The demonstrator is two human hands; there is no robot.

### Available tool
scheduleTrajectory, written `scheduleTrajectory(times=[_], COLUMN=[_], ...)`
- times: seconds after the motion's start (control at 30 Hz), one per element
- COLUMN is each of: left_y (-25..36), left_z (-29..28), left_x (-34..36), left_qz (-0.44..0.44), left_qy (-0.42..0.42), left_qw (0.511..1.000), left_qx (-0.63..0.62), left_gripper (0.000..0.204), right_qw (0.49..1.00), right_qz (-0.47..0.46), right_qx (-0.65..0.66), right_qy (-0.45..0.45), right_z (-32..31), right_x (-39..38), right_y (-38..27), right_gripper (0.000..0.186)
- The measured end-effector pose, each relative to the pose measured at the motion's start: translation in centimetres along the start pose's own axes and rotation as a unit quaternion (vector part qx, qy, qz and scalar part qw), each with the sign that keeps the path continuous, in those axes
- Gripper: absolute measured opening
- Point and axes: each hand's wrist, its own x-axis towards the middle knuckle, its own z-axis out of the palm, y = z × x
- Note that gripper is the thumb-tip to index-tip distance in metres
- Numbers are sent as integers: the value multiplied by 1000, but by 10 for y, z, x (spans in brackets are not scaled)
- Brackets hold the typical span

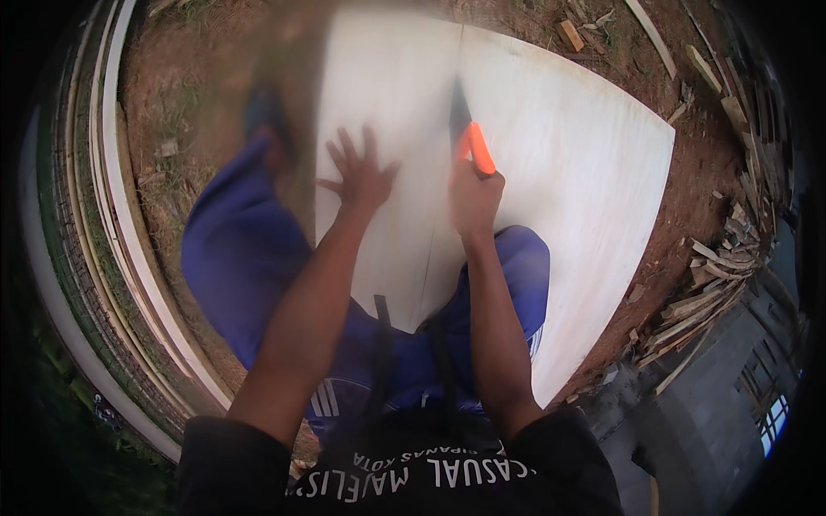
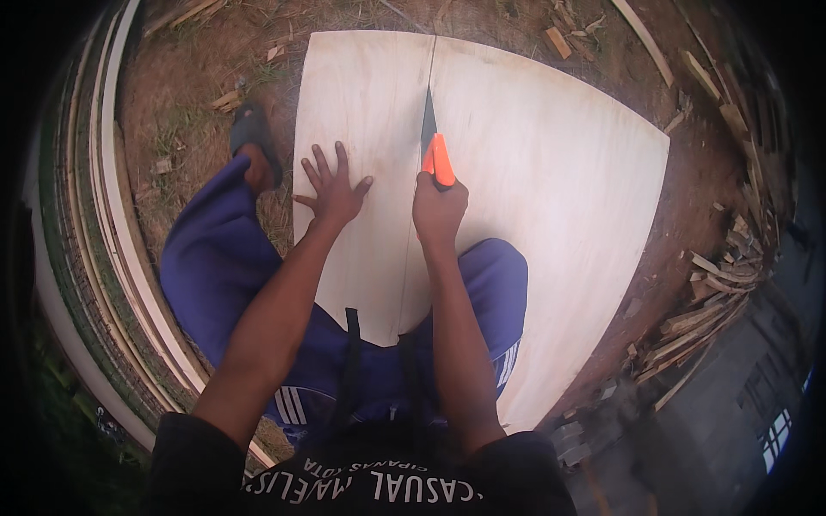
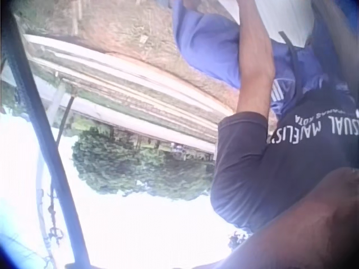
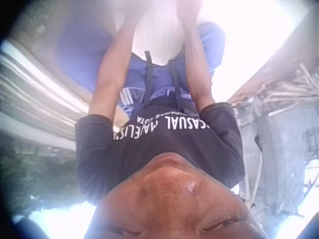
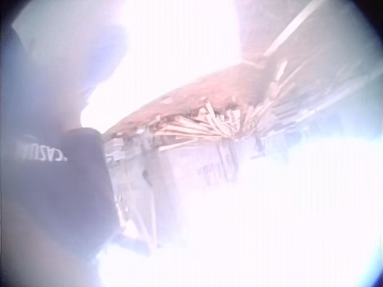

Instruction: The person sits on the ground and uses a hand saw to cut a large sheet of plywood. They hold the sheet steady with one hand and saw with the other, pausing briefly to reposition the sheet before continuing the cut.

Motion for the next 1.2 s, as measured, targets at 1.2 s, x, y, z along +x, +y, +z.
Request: scheduleTrajectory(times=[1.2], left_y=[-10], left_z=[0], left_x=[-1], left_qz=[-20], left_qy=[-9], left_qw=[1000], left_qx=[8], left_gripper=[99], right_qw=[999], right_qz=[-28], right_qx=[-25], right_qy=[-3], right_z=[-60], right_x=[-156], right_y=[33], right_gripper=[9])
